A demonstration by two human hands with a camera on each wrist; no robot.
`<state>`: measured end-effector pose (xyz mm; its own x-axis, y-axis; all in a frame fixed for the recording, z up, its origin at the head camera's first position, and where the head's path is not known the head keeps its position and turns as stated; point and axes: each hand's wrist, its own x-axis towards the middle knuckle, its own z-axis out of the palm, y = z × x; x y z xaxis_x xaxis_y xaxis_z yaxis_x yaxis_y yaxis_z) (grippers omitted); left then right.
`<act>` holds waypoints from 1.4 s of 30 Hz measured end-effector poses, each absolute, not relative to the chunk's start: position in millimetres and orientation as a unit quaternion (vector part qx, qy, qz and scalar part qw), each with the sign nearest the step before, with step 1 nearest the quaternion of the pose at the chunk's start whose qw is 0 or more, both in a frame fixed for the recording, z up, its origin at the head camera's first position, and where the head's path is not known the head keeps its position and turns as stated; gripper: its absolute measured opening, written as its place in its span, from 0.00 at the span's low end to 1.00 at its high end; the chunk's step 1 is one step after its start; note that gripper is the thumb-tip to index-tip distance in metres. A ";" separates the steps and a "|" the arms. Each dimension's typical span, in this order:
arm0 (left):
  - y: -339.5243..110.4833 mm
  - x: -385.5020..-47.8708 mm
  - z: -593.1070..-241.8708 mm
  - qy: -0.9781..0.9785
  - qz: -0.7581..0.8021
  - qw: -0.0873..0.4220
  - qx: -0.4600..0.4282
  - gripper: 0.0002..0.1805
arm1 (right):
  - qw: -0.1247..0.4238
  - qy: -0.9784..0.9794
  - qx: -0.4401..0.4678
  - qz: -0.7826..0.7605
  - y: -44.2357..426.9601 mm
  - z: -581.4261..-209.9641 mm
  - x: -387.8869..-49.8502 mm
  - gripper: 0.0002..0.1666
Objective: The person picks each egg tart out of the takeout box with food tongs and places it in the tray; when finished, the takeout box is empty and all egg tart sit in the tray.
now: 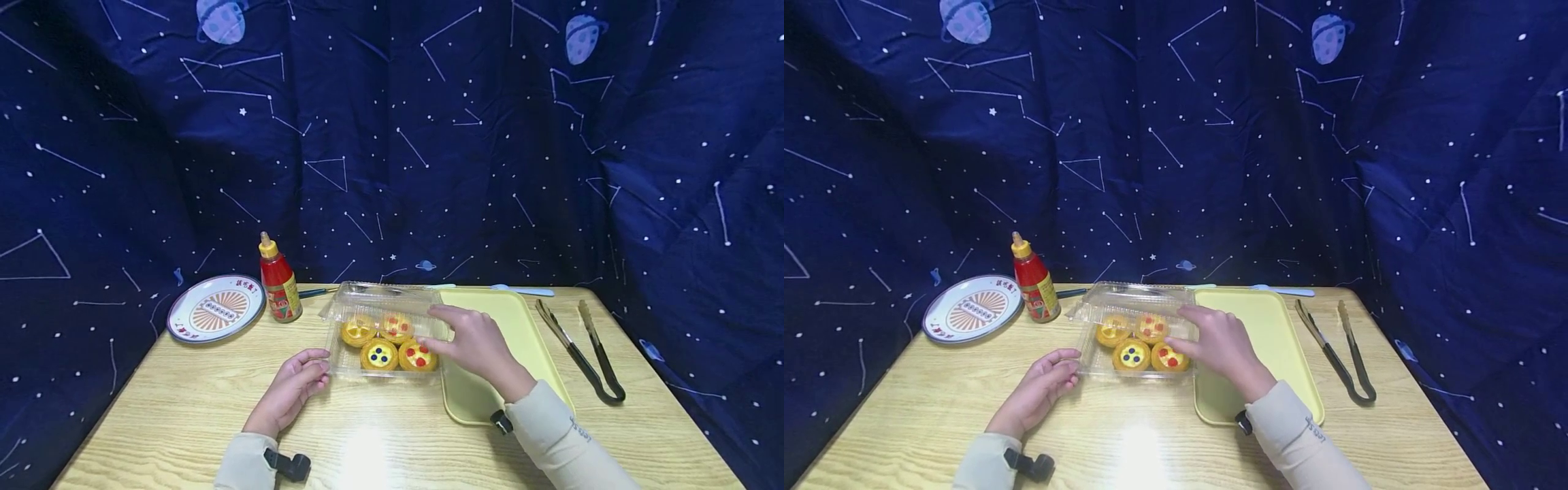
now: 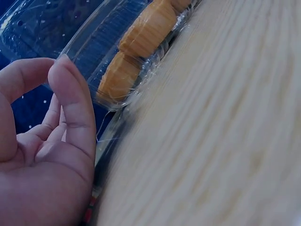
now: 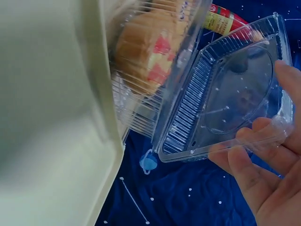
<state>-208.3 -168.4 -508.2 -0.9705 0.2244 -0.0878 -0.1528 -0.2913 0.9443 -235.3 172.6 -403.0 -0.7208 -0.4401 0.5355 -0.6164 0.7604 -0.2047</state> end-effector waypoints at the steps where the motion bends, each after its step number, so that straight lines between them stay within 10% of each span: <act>1: -167.6 -208.4 -508.0 0.587 0.801 0.115 0.027 0.23 | 0.236 -0.909 0.287 0.189 172.4 -402.0 -236.4 0.33; 26: -157.4 -213.8 -506.3 0.640 0.764 0.084 0.009 0.06 | 0.242 -0.892 0.180 0.337 178.2 -369.4 -291.0 0.32; 42: -159.4 -219.3 -512.5 0.650 0.755 0.081 0.040 0.08 | 0.117 -0.757 0.109 0.634 173.2 -377.0 -337.5 0.26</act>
